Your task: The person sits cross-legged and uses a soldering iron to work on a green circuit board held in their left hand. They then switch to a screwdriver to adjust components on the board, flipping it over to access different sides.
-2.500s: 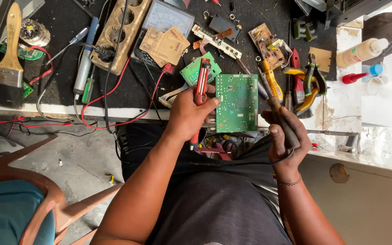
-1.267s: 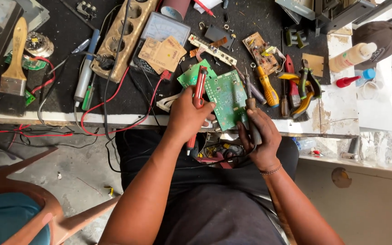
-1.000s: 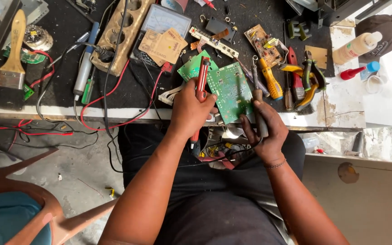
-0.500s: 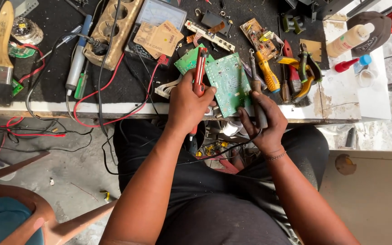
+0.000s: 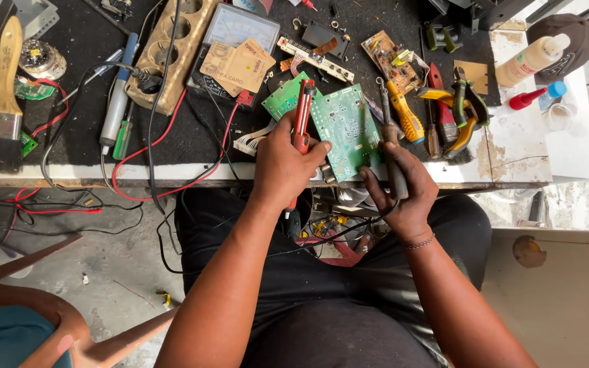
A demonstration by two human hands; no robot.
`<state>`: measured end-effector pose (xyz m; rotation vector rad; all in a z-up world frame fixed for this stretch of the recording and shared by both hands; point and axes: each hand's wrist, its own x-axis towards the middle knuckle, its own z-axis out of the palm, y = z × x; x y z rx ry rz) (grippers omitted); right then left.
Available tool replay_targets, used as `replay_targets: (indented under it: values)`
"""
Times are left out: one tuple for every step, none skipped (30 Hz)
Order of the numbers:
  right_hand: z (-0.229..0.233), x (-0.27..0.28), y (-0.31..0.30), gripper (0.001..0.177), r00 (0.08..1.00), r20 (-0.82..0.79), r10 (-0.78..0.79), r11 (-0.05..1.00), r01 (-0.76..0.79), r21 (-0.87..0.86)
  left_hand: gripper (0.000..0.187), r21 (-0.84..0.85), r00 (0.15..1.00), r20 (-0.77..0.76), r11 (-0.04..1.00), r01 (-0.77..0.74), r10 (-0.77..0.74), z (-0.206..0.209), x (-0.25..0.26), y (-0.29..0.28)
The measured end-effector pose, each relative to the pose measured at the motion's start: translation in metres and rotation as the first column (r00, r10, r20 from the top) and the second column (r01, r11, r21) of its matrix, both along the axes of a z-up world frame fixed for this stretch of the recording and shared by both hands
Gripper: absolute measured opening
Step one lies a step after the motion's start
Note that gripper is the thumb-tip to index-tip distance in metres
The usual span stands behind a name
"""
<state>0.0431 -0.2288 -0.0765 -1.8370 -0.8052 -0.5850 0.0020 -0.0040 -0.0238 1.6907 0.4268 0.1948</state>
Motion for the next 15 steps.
replay_targets:
  values:
    - [0.001,-0.002,0.001,0.059,1.0,-0.001,-0.003,1.0,0.003,0.002,0.057,0.002,1.0,-0.001,1.0,0.003,-0.003,0.003,-0.001,-0.001]
    - [0.002,-0.003,0.002,0.054,1.0,-0.024,0.004,1.0,-0.004,0.018,0.059,-0.026,1.0,0.0,1.0,0.006,-0.006,0.006,-0.002,-0.003]
    - [0.004,-0.004,0.003,0.049,0.999,-0.047,0.012,0.999,-0.01,0.034,0.06,-0.054,1.0,0.001,0.999,0.009,-0.009,0.01,-0.003,-0.005]
    - [0.016,-0.008,0.007,0.049,0.999,-0.047,0.01,0.999,-0.008,0.035,0.06,-0.053,1.0,0.001,0.999,0.01,-0.01,0.01,-0.003,-0.005]
    - [0.028,-0.012,0.012,0.039,0.995,-0.096,0.036,0.996,-0.028,0.087,0.06,-0.052,1.0,0.002,0.999,0.008,-0.008,0.009,-0.002,-0.004]
    - [0.041,-0.016,0.017,0.031,0.987,-0.145,0.066,0.989,-0.045,0.14,0.06,-0.051,1.0,0.002,0.999,0.004,-0.004,0.009,-0.003,-0.004]
    - [0.038,-0.016,0.014,0.031,0.987,-0.146,0.065,0.989,-0.045,0.14,0.06,-0.05,1.0,0.001,0.999,0.005,-0.004,0.01,-0.003,-0.004]
    - [0.036,-0.015,0.012,0.033,0.983,-0.165,0.084,0.981,-0.052,0.188,0.06,-0.057,1.0,0.001,0.998,0.006,-0.006,0.01,-0.003,-0.004]
    - [0.034,-0.015,0.01,0.036,0.978,-0.184,0.103,0.97,-0.058,0.236,0.061,-0.064,1.0,0.0,0.998,0.007,-0.007,0.011,-0.003,-0.004]
    - [0.034,-0.013,0.01,0.036,0.976,-0.186,0.109,0.97,-0.063,0.237,0.061,-0.063,1.0,-0.003,0.998,0.001,-0.001,0.01,-0.002,-0.004]
    - [0.034,-0.013,0.009,0.037,0.977,-0.175,0.123,0.969,-0.081,0.232,0.06,-0.052,1.0,0.008,0.999,-0.002,0.003,0.009,-0.002,-0.004]
    - [0.034,-0.012,0.009,0.039,0.976,-0.166,0.139,0.969,-0.1,0.228,0.059,-0.041,1.0,0.017,0.999,-0.007,0.008,0.008,-0.002,-0.004]
    - [0.035,-0.011,0.012,0.039,0.974,-0.17,0.147,0.968,-0.106,0.229,0.059,-0.039,1.0,0.012,0.999,-0.014,0.015,0.007,-0.003,-0.003]
    - [0.036,-0.009,0.014,0.04,0.968,-0.177,0.177,0.963,-0.133,0.234,0.058,-0.026,1.0,0.008,1.0,-0.018,0.018,0.006,-0.003,-0.003]
    - [0.037,-0.006,0.016,0.041,0.961,-0.183,0.206,0.958,-0.16,0.239,0.056,-0.013,1.0,0.003,1.0,-0.021,0.021,0.005,-0.002,-0.004]
